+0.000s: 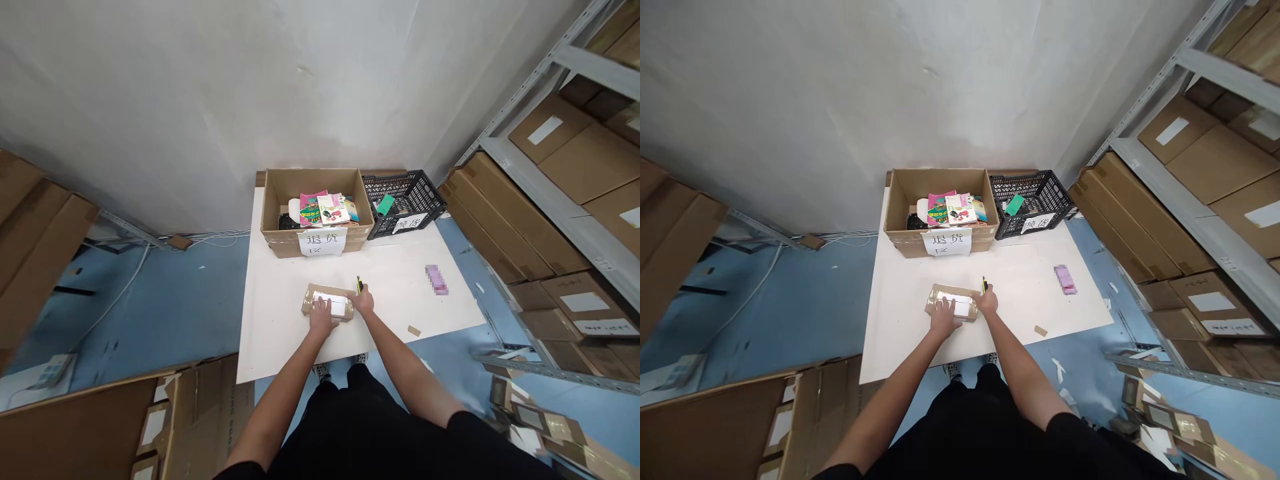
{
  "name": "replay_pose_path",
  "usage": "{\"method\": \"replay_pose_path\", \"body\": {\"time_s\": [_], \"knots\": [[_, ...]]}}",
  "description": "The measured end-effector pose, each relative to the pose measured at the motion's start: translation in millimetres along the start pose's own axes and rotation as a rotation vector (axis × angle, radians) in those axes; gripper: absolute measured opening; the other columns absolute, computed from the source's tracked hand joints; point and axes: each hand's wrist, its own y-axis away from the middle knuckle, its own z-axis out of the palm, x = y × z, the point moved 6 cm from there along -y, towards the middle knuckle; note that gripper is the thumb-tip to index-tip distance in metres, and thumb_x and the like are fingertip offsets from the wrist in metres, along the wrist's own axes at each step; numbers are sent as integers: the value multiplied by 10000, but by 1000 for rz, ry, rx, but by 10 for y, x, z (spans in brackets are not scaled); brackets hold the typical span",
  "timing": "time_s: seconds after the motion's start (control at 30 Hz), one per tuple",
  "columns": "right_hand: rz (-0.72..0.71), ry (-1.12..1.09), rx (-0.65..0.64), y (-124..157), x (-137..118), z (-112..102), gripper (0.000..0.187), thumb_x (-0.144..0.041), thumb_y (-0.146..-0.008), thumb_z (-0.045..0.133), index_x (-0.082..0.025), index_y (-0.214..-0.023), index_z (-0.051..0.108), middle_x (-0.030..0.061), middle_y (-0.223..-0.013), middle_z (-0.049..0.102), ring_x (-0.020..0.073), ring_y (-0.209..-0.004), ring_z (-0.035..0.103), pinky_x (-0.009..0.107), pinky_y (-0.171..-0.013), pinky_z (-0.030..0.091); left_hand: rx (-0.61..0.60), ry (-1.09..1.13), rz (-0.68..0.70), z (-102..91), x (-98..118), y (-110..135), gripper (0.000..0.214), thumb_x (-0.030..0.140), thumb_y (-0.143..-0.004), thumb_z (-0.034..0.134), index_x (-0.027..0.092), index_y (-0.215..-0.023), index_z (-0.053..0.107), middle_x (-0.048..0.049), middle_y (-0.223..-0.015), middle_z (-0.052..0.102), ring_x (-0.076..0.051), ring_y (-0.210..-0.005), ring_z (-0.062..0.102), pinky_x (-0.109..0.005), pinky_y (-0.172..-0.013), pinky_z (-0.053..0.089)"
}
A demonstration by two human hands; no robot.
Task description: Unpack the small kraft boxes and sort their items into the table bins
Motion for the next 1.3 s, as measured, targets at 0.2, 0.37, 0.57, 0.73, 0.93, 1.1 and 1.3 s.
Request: {"method": "replay_pose_path", "body": {"time_s": [0.2, 0.37, 0.57, 0.73, 0.93, 1.1, 1.3], "knots": [[-109, -195, 5, -223, -117, -130, 384, -602, -1003, 559, -244, -1143, 554, 57, -961, 756, 223, -842, 741, 275, -690, 524, 161, 92, 16, -24, 47, 110, 558, 410, -982, 611, 194, -1493, 554, -181, -1641, 452, -386, -1548, 347, -564, -1190, 394], [-123, -359, -187, -94, 384, -126, 392, -550, -1079, 386, -242, -873, 513, -60, -573, 584, 136, -449, 585, 222, -525, 456, 217, 199, 76, -25, -107, -39, 617, 373, -989, 610, 219, -1572, 477, -147, -1696, 389, -352, -1583, 314, -541, -1240, 367], [-174, -270, -309, -63, 486, -154, 414, -513, -1072, 463, -235, -766, 476, -68, -521, 563, 115, -385, 541, 215, -498, 412, 223, 177, 105, 72, -114, -90, 629, 398, -994, 600, 264, -1596, 476, -136, -1703, 374, -387, -1590, 288, -610, -1240, 339], [-209, -187, -335, -131, 327, -169, 431, -545, -1056, 507, -216, -780, 542, -50, -524, 583, 120, -383, 536, 224, -511, 406, 228, 172, 106, 99, -104, -80, 618, 407, -1002, 584, 250, -1592, 485, -145, -1704, 370, -387, -1588, 288, -613, -1247, 323], [-213, -118, -347, -93, 355, -192, 403, -503, -1075, 488, -209, -811, 563, -55, -526, 573, 115, -373, 529, 225, -508, 400, 221, 194, 96, 139, -88, -76, 613, 377, -1001, 575, 261, -1596, 478, -145, -1698, 383, -392, -1586, 290, -630, -1233, 336], [-216, -50, -331, 10, 439, -196, 420, -515, -1083, 471, -202, -828, 587, -49, -548, 584, 117, -391, 550, 229, -539, 416, 213, 178, 105, 129, -89, -79, 616, 370, -1004, 571, 228, -1596, 477, -154, -1705, 366, -388, -1589, 286, -605, -1244, 331], [-215, -51, -353, 92, 547, -208, 403, -524, -1072, 494, -205, -847, 594, -36, -553, 600, 132, -391, 556, 247, -539, 425, 203, 170, 110, 92, -87, -71, 609, 384, -1006, 569, 250, -1593, 480, -149, -1695, 386, -383, -1583, 297, -614, -1236, 336]]}}
